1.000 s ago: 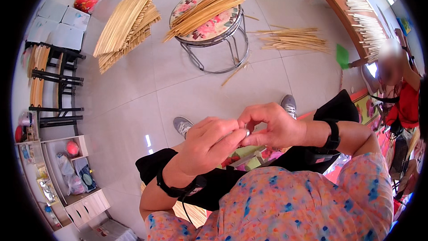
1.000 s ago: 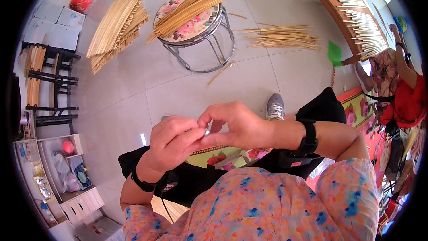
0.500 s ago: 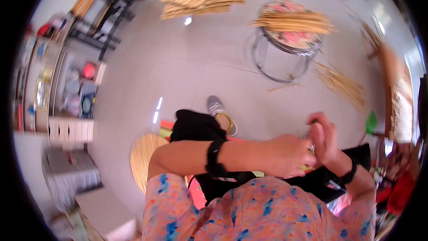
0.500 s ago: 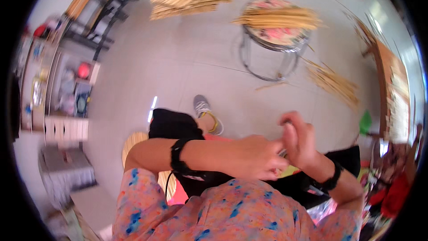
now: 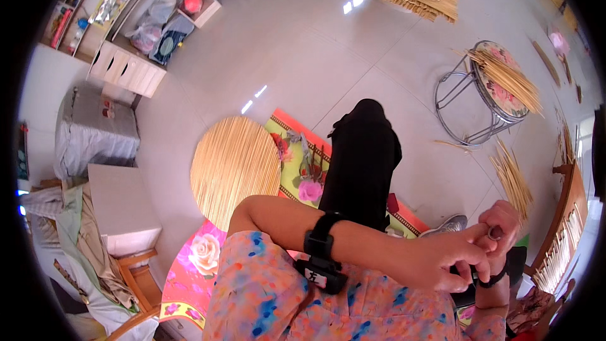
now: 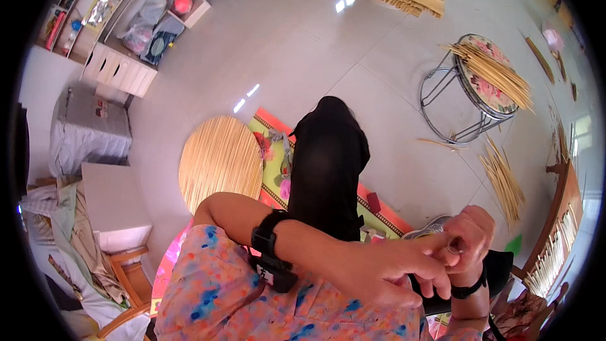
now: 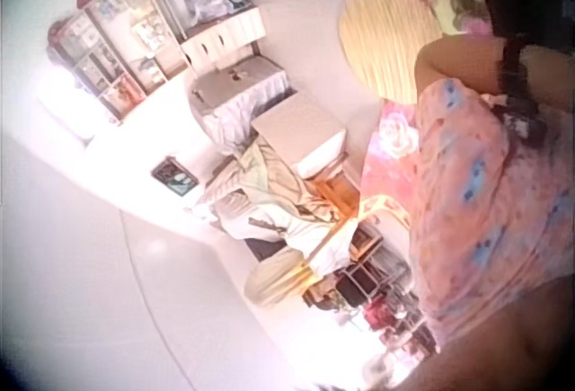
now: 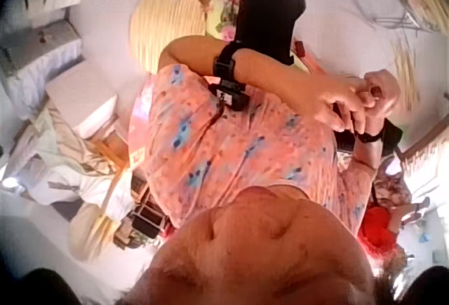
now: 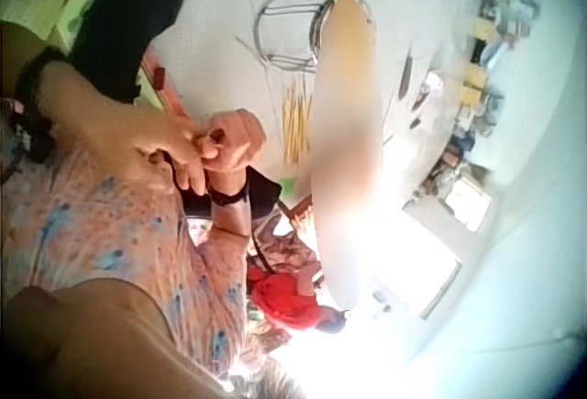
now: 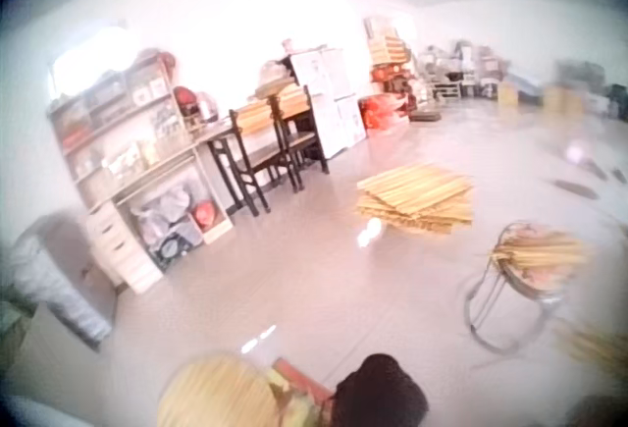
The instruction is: The person constructs a fan-like object by threading wire through thin wooden sticks, trimming the ends with shears, and fitting a metal ring onto the structure.
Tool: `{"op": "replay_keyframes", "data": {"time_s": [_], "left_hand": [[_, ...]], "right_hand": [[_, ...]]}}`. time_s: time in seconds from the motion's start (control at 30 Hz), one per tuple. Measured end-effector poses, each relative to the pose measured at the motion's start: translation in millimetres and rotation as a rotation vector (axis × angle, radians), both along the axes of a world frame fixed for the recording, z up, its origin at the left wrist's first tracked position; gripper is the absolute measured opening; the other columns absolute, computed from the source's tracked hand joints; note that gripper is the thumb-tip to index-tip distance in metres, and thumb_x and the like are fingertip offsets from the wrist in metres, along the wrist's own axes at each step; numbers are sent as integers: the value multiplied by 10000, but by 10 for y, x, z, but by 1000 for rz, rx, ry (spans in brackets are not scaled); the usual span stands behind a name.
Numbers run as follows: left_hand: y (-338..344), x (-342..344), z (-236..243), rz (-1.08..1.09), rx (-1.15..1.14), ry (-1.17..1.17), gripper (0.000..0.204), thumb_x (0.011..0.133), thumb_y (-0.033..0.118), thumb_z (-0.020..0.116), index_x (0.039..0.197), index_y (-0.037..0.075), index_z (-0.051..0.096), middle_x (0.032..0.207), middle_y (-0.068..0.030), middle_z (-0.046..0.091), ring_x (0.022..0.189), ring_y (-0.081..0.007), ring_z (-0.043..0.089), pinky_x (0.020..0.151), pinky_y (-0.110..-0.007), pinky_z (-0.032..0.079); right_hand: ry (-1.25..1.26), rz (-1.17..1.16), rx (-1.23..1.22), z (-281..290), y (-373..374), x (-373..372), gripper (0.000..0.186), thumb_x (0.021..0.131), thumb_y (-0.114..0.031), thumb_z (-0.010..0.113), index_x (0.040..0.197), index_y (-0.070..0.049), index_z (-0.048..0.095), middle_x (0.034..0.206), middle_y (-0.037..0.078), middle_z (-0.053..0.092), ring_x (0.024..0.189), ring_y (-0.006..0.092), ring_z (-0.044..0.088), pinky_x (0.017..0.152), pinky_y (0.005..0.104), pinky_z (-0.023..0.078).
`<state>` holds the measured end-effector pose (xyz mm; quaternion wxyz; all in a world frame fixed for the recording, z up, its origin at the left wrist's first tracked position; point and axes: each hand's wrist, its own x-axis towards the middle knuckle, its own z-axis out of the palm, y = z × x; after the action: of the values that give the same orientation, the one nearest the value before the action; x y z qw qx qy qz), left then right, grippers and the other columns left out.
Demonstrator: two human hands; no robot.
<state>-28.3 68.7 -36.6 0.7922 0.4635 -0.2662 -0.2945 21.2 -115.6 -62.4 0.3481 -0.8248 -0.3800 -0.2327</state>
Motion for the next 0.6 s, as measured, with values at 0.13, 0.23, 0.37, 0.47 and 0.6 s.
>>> {"op": "replay_keyframes", "data": {"time_s": [0.13, 0.23, 0.37, 0.47, 0.6], "left_hand": [[733, 62, 173, 38, 113, 8, 275, 860, 8, 570, 1132, -22, 541, 1143, -131, 540, 818, -174, 653, 709, -269, 526], [1597, 123, -70, 604, 114, 46, 245, 912, 35, 495, 1142, -39, 528, 1057, -147, 626, 774, -193, 660, 709, -281, 538], [2754, 147, -1069, 1230, 531, 253, 223, 928, 147, 537, 1110, 19, 554, 977, -100, 634, 768, -152, 624, 669, -273, 520], [3401, -174, -2618, 1080, 944, 396, 225, 845, 183, 612, 969, -4, 620, 791, -83, 635, 705, -140, 631, 633, -278, 509], [3283, -520, -3892, 770, 1339, 369, 196, 798, 197, 608, 799, 15, 678, 754, -138, 660, 708, -254, 654, 619, -363, 519]], "right_hand": [[258, 175, 194, -108, 39, -17, 178, 934, -227, 460, 951, -51, 483, 691, 57, 480, 621, 161, 475, 551, 264, 342], [492, -112, 519, -126, 25, 232, 147, 935, -141, 457, 1017, -25, 493, 778, 35, 488, 675, 105, 462, 585, 235, 335], [680, -181, 629, -99, -98, 376, 192, 933, -77, 456, 1107, -5, 494, 853, 23, 510, 680, 76, 440, 611, 219, 346], [764, -282, 564, -228, -143, 362, 243, 912, -37, 498, 1153, -2, 497, 923, 21, 527, 696, 73, 445, 635, 205, 351], [792, -342, 422, -346, -156, 322, 297, 870, 47, 526, 1162, -1, 508, 919, 33, 545, 745, 86, 495, 694, 211, 402]]}}
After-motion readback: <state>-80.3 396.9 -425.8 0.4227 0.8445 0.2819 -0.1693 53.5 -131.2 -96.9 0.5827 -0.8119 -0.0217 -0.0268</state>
